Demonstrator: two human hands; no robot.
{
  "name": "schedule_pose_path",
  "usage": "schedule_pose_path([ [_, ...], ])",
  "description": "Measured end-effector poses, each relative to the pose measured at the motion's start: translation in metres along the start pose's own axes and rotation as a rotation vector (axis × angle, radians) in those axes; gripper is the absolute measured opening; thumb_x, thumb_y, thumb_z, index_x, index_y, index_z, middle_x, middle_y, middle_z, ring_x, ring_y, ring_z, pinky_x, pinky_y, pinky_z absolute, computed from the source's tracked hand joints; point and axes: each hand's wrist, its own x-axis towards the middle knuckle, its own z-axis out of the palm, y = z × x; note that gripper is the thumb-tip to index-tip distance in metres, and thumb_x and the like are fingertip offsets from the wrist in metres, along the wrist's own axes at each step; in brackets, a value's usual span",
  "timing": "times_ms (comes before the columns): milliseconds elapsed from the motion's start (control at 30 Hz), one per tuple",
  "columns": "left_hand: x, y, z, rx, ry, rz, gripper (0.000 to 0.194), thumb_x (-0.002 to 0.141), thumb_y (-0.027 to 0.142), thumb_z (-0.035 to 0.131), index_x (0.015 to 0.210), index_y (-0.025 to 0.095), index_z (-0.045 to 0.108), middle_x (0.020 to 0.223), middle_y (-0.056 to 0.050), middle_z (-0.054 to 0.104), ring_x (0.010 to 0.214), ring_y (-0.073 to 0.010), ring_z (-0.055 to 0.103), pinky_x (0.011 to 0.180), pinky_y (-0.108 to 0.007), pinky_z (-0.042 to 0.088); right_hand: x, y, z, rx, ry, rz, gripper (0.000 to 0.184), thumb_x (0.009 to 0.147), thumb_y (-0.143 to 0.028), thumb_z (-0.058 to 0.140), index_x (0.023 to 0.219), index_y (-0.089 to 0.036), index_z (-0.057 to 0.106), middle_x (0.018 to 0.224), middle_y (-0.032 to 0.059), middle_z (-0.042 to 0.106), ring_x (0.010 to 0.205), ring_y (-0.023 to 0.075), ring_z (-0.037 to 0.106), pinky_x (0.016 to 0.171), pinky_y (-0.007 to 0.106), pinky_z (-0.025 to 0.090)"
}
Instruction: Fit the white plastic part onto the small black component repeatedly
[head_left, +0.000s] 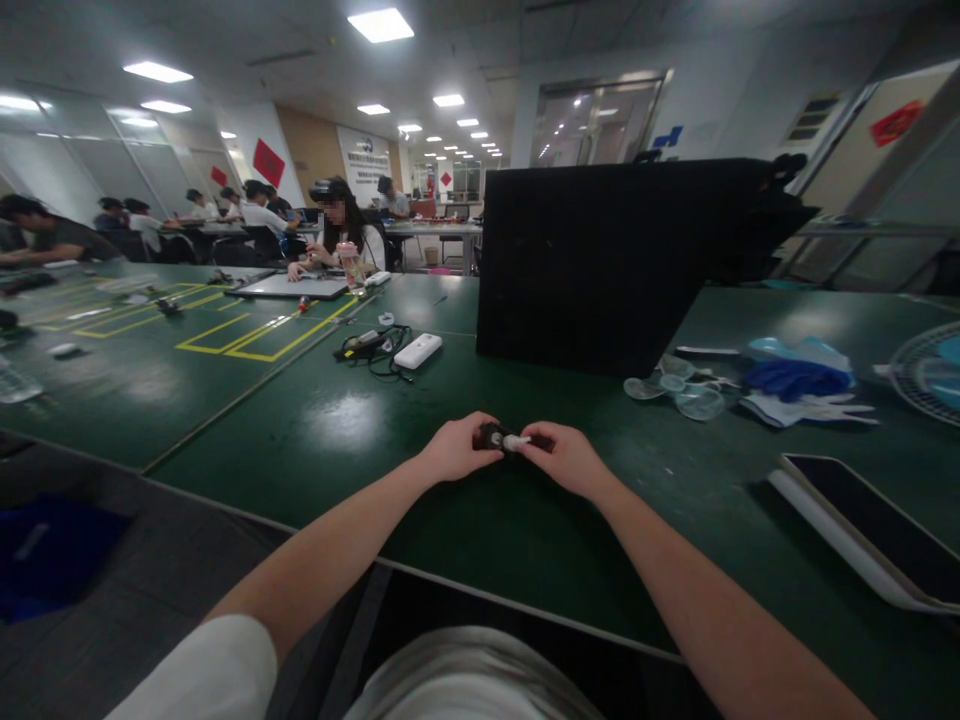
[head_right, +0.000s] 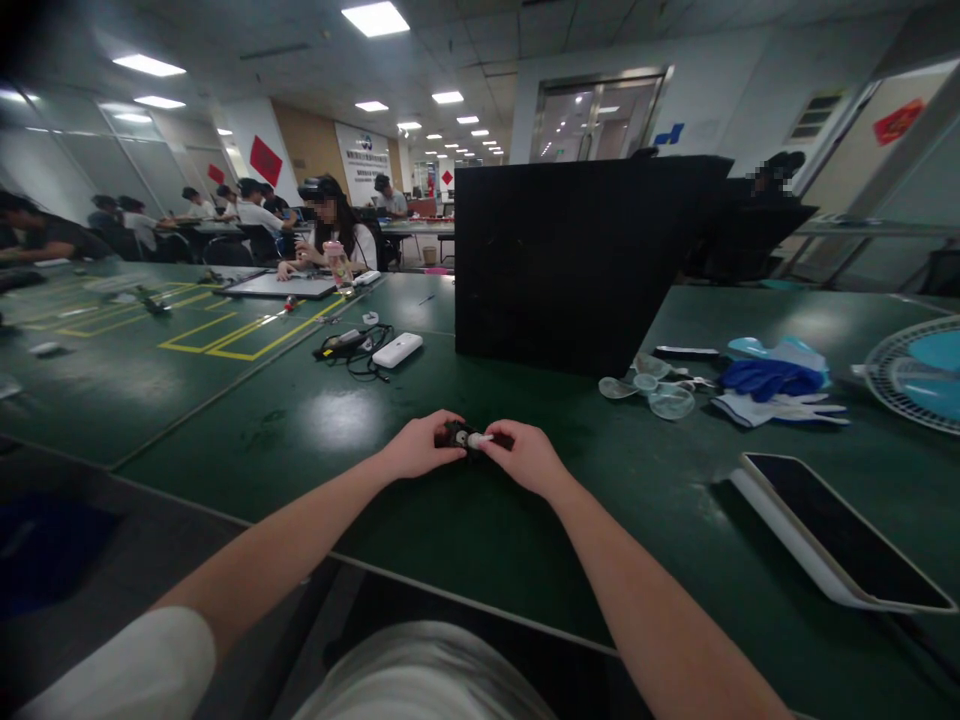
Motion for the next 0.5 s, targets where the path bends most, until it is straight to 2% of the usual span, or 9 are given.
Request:
schedule_pose_path([
  [200,-0.002,0.003,-0.002,0.013,-0.032,0.016,0.053,0.081,0.043,0.073,0.129,0.026,0.057,0.1,-0.002,0.073,0.087,-0.0193,0.07,0.08,-0.031,0.054,-0.002,-0.003,-0.004,-0.1,0.047,-0.03,0.038,0.087,-0.057,0.063,0.097,-0.023,0.076,0.089,0.0031,0.073,0.073,0.0175,0.063,0.063,0.03,0.047],
  [333,-0.001,0.001,-0.005,0.099,-0.005,0.035,0.051,0.082,0.046,0.07,0.128,0.027,0.058,0.103,-0.003,0.072,0.092,-0.0219,0.069,0.088,-0.037,0.053,0.0,0.007,-0.013,-0.131,0.115,0.075,0.048,0.092,-0.063,0.052,0.093,-0.022,0.077,0.083,0.0042,0.073,0.07,0.0183,0.064,0.061,0.03,0.046],
  [433,0.0,-0.012,-0.017,0.201,0.085,0.058,0.048,0.081,0.044,0.071,0.125,0.026,0.061,0.117,-0.006,0.069,0.109,-0.026,0.065,0.1,-0.042,0.048,0.003,0.017,-0.016,-0.11,0.138,0.179,0.061,0.095,-0.068,0.04,0.089,-0.019,0.076,0.08,0.0064,0.073,0.069,0.0193,0.064,0.06,0.03,0.045],
  [500,-0.002,-0.029,-0.032,0.239,0.141,0.053,0.046,0.081,0.041,0.071,0.123,0.024,0.063,0.127,-0.008,0.064,0.116,-0.0267,0.061,0.105,-0.042,0.046,0.004,0.021,-0.015,-0.097,0.119,0.209,0.064,0.095,-0.071,0.037,0.089,-0.019,0.075,0.081,0.007,0.073,0.07,0.0198,0.065,0.06,0.03,0.046],
])
